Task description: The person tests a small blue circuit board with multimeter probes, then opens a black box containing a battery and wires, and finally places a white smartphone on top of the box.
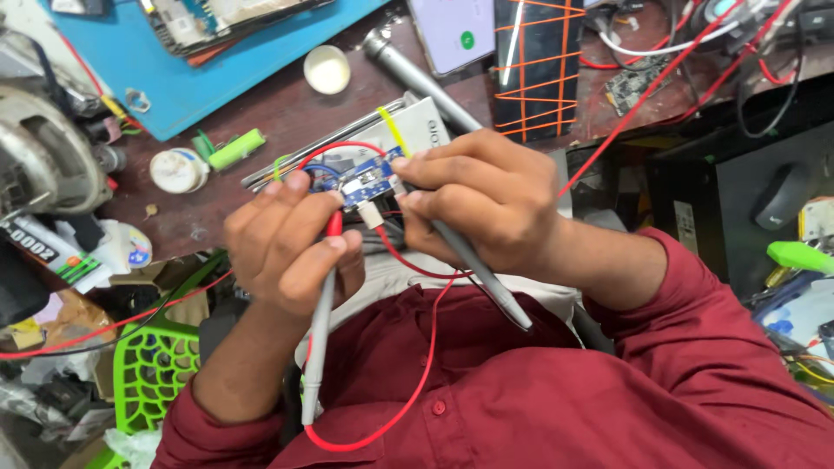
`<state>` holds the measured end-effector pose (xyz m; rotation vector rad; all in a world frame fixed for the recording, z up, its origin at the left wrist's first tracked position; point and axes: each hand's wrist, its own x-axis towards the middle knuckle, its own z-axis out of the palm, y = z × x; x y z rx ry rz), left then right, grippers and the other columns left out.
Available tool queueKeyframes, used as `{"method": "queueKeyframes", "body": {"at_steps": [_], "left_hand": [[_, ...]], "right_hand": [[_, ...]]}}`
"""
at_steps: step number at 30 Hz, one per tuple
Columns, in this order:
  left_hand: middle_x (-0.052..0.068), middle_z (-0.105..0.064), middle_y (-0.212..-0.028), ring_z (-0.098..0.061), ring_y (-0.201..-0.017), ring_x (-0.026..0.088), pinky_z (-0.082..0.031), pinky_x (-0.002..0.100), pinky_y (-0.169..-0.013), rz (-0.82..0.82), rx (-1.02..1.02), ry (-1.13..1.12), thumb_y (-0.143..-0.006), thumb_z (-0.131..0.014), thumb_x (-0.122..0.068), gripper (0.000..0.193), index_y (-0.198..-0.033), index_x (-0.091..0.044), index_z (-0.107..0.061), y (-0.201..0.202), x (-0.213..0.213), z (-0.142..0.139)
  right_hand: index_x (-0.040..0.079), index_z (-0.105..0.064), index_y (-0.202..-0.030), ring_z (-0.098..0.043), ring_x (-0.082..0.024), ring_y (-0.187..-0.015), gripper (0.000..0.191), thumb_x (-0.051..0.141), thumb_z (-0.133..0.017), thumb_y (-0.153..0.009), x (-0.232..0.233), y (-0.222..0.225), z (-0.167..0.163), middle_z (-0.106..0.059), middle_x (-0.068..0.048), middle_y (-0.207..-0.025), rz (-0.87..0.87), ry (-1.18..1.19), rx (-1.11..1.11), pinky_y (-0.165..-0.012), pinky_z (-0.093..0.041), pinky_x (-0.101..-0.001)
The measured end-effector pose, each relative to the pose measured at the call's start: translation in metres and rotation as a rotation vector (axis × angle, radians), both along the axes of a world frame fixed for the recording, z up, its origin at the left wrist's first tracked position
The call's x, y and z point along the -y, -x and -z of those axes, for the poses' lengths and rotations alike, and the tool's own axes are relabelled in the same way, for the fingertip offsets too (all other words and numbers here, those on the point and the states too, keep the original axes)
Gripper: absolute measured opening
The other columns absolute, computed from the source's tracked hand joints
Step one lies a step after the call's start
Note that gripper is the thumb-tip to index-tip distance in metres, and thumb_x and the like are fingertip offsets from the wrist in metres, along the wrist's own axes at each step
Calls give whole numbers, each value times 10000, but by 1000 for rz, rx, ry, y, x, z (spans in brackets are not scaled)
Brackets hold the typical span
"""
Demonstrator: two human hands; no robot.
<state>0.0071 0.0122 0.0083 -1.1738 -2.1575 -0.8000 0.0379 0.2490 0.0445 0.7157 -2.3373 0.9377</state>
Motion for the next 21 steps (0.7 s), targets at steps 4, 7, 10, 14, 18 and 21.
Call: {"method": "queueKeyframes", "body": {"at_steps": [4, 7, 10, 14, 18, 21], "left_hand": [[90, -708, -1086, -686, -1056, 310, -521, 458, -934, -19, -21, 18, -1087, -622, -190, 240, -1158, -133, -400, -1, 0, 2], [93, -711, -1085, -689, -1055, 313, -516, 457, -925, -22, -39, 9, -1089, -610, -194, 235, -1161, -134, -394, -1, -2, 4], [95, -712, -1081, -691, -1048, 314, -512, 457, -918, -21, -44, 7, -1086, -607, -195, 236, -1163, -134, -392, -2, -4, 4], [92, -709, -1089, -685, -1063, 316, -513, 458, -943, -27, -23, 19, -1089, -614, -194, 240, -1158, -134, -392, -3, -4, 2], [93, -705, -1093, -678, -1086, 310, -516, 458, -971, -3, 4, 11, -1082, -653, -165, 245, -1136, -130, -417, -2, -2, 0], [94, -704, -1115, -673, -1118, 315, -508, 462, -993, 9, 33, 23, -1086, -675, -145, 249, -1129, -133, -430, -3, 1, -1]], "right_hand": [[39, -682, -902, -738, -250, -940, 198, 39, -876, -860, 0, -1, 3, -745, -90, -1058, 14, 18, -2, -798, -630, -332], [44, -670, -874, -736, -244, -923, 203, 34, -872, -857, -2, -2, 4, -752, -93, -1058, 15, 22, -12, -779, -624, -329], [49, -670, -867, -736, -241, -916, 205, 35, -874, -853, -2, -4, 5, -752, -90, -1054, 21, 24, -8, -766, -616, -326], [45, -665, -885, -736, -244, -943, 211, 40, -875, -864, -3, -3, 4, -744, -88, -1065, 1, 16, -5, -808, -629, -333], [41, -660, -879, -735, -245, -947, 219, 30, -877, -854, -2, -2, 2, -747, -91, -1067, -1, 8, 3, -810, -627, -340], [31, -671, -904, -731, -251, -948, 209, 11, -872, -849, -1, -3, 1, -748, -100, -1076, 3, -14, 6, -807, -626, -344]]}}
